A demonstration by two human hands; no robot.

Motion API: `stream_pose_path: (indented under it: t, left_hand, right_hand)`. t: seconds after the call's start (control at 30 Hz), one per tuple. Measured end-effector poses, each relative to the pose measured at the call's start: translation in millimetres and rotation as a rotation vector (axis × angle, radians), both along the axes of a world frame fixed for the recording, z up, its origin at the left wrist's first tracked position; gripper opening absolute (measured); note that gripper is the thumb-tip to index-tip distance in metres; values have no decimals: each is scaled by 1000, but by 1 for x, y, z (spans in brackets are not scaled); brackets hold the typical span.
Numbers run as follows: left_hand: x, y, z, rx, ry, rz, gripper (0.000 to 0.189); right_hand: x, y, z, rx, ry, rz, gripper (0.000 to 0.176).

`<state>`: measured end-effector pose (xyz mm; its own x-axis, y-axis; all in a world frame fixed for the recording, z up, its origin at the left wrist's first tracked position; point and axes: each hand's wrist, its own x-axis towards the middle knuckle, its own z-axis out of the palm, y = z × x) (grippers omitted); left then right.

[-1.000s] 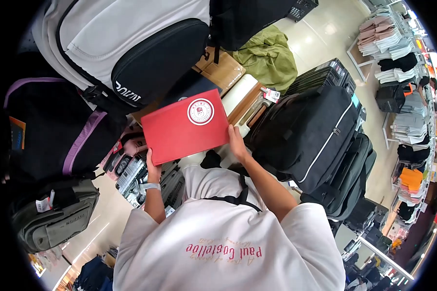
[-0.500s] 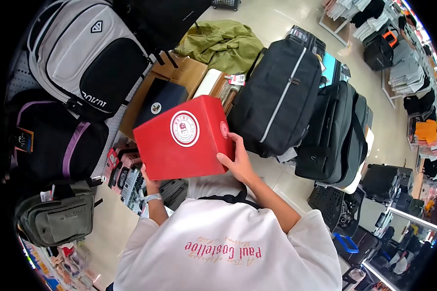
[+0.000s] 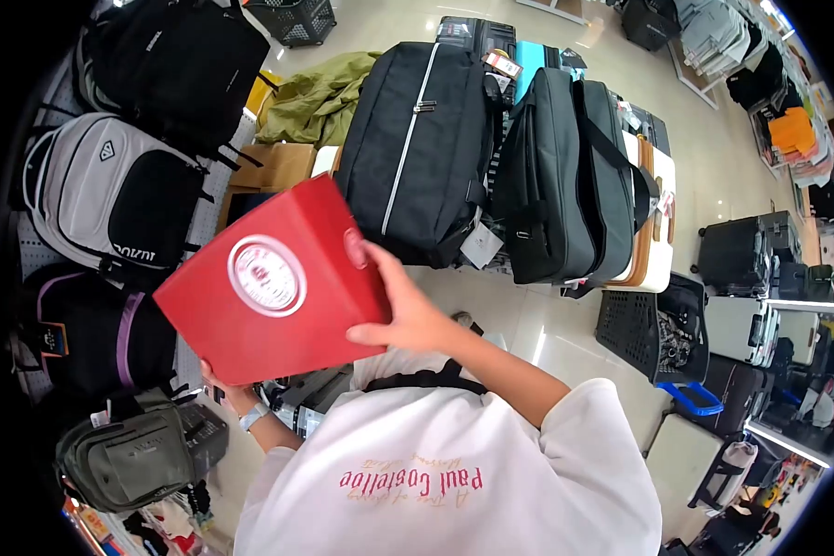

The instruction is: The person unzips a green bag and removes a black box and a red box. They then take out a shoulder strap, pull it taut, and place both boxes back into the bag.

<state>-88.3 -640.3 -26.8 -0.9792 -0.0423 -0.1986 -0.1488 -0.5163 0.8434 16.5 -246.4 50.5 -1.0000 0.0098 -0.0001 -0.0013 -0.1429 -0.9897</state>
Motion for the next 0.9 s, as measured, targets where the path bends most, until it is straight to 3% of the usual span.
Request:
stream_pose_path:
  t: [0.07, 0.13, 0.27, 0.33, 0.4, 0.5, 0.63, 0.67, 0.73, 0.77, 0.83, 0.9]
  left_hand:
    - [-2, 23, 8, -10, -9, -52, 74]
    - [-7, 47, 8, -260, 42, -86, 66]
    - [-32, 98, 24, -211, 82, -440, 76]
    - [-33, 147, 64, -199, 60, -475, 80]
    - [-39, 174, 78, -201, -211, -457, 88]
    - [-53, 198, 70, -147, -121, -586, 82]
    - [-39, 255, 87, -129, -192, -564, 76]
    - [-31, 277, 90, -124, -151, -471, 65]
    - [-18, 305, 88, -143, -89, -459, 66]
    - [-9, 318, 87, -163, -29, -457, 67]
    - [15, 347, 88, -180, -2, -431, 70]
    - [42, 381, 87, -200, 37, -409, 75]
  right_hand:
    - [2, 31, 11, -200, -90, -78, 103]
    - [4, 62, -8, -255, -99, -220, 97]
    - [15, 117, 2, -433, -134, -354, 86]
    - [25, 138, 3, -402, -145, -365, 83]
    - [28, 153, 10, -385, -163, -398, 86]
    - [37, 182, 1, -408, -245, -403, 89]
    - [51, 214, -7, -567, -173, -607, 67]
    - [54, 224, -13, -669, -105, -626, 60]
    - [46, 231, 0, -717, -67, -823, 67]
    - [42, 234, 3, -718, -72, -811, 67]
    - [35, 242, 9, -567, -16, -1012, 66]
    - [36, 249, 19, -601, -77, -1007, 65]
